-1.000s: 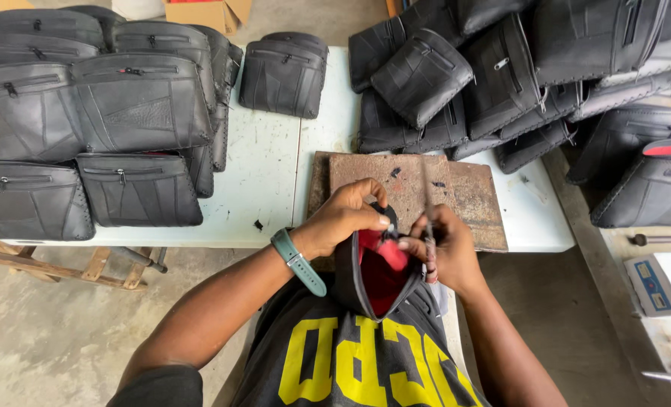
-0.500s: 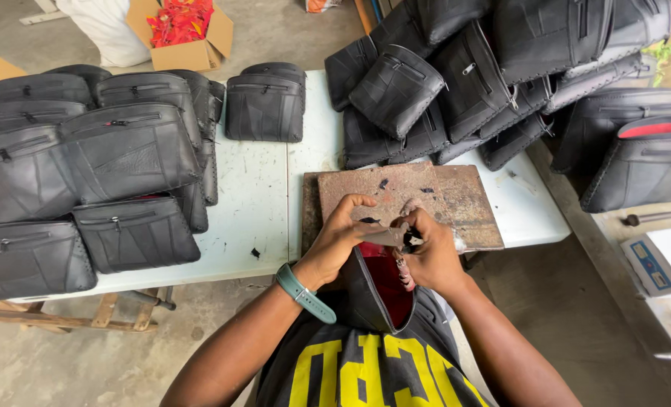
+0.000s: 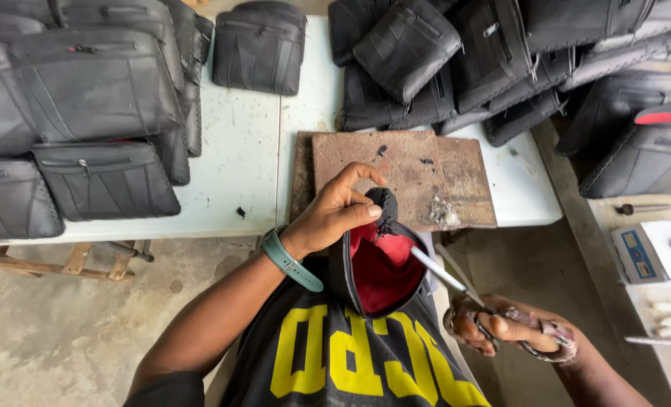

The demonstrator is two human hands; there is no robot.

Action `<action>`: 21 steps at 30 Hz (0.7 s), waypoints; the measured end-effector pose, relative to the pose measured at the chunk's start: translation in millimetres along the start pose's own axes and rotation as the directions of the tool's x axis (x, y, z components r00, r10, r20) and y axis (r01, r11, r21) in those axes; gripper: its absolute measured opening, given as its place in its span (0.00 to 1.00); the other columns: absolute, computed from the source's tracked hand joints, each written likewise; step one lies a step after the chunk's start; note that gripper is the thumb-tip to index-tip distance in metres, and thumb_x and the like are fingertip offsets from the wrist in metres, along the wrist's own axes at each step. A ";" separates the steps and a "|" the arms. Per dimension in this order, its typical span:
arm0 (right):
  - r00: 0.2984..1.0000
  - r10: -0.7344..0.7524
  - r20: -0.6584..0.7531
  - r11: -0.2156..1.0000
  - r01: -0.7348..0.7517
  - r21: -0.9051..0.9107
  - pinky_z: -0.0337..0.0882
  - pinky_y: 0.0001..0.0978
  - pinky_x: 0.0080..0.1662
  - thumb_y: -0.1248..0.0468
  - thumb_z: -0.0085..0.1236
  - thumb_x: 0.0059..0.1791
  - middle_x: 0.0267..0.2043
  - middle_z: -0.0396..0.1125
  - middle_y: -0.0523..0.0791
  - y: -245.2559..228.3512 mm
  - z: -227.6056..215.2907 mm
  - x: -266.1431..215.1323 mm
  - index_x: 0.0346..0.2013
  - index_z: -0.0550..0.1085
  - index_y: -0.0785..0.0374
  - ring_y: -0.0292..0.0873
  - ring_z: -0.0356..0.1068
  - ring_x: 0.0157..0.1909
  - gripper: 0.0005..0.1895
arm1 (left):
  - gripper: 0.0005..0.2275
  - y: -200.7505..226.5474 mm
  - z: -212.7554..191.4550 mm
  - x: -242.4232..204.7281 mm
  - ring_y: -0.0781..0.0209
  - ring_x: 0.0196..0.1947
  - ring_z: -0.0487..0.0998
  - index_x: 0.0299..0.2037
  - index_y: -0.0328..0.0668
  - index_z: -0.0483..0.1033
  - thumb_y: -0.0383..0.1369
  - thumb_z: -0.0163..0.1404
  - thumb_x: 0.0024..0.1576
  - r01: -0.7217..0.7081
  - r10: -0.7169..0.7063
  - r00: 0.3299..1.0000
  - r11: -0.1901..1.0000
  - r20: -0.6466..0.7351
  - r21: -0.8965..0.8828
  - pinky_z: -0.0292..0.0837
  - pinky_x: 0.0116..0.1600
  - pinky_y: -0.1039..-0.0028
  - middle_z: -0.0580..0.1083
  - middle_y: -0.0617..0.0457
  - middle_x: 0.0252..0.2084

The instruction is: The person uses shears to trim excess threads and edges from black leather bags with red interiors. They handle each bag one at a time, rotate it to access different sides, and place the finished bag on a stack.

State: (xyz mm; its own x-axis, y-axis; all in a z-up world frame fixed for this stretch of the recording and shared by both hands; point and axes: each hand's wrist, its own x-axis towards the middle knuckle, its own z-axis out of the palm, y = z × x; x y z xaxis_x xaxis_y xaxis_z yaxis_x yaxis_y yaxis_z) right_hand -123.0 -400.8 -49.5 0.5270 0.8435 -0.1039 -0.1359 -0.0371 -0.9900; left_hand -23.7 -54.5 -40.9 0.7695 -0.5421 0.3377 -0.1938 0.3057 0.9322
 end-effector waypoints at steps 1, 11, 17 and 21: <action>0.994 0.113 -0.005 0.991 -0.112 0.068 0.66 0.31 0.39 0.30 0.45 0.50 0.30 0.62 0.43 4.6 5.7 -9.5 0.31 0.70 0.63 0.38 0.65 0.31 0.36 | 0.15 -1.1 4.4 -2.9 0.71 0.39 0.77 0.58 0.38 0.63 0.29 0.52 0.64 0.006 -0.006 1.000 1.000 0.025 0.022 0.75 0.46 0.78 0.71 0.57 0.50; 0.966 0.160 0.203 0.918 -0.222 0.328 0.61 0.28 0.34 0.36 0.46 0.55 0.28 0.57 0.41 23.9 -6.3 -7.3 0.33 0.68 0.64 0.36 0.58 0.30 0.32 | 0.16 20.1 23.4 -3.6 0.72 0.30 0.80 0.61 0.46 0.64 0.43 0.45 0.68 -0.044 -0.054 0.964 0.934 0.261 0.354 0.74 0.40 0.77 0.77 0.56 0.34; 0.972 0.194 0.132 0.929 -0.226 0.293 0.60 0.26 0.29 0.38 0.51 0.54 0.27 0.58 0.40 16.6 -9.3 6.1 0.30 0.67 0.64 0.33 0.58 0.26 0.30 | 0.18 17.8 21.6 1.3 0.72 0.27 0.78 0.64 0.46 0.62 0.43 0.43 0.68 0.047 -0.134 0.961 0.942 0.243 0.333 0.72 0.36 0.80 0.77 0.56 0.29; 0.964 0.265 0.013 0.934 -0.260 0.244 0.59 0.25 0.26 0.39 0.57 0.50 0.26 0.60 0.41 13.4 -6.6 6.7 0.30 0.69 0.67 0.32 0.57 0.24 0.30 | 0.17 9.1 18.5 3.8 0.71 0.38 0.81 0.66 0.44 0.61 0.42 0.43 0.72 -0.108 0.038 0.963 0.961 0.267 0.253 0.79 0.46 0.77 0.74 0.50 0.56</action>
State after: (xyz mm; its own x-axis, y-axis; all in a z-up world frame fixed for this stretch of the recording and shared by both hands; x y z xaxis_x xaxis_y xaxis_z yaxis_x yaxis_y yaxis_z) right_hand -115.7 -399.2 -64.1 0.4613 0.8103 -0.3613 -0.4691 -0.1229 -0.8746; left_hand -33.7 -68.2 -28.7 0.5712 -0.7192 0.3957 -0.4235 0.1548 0.8926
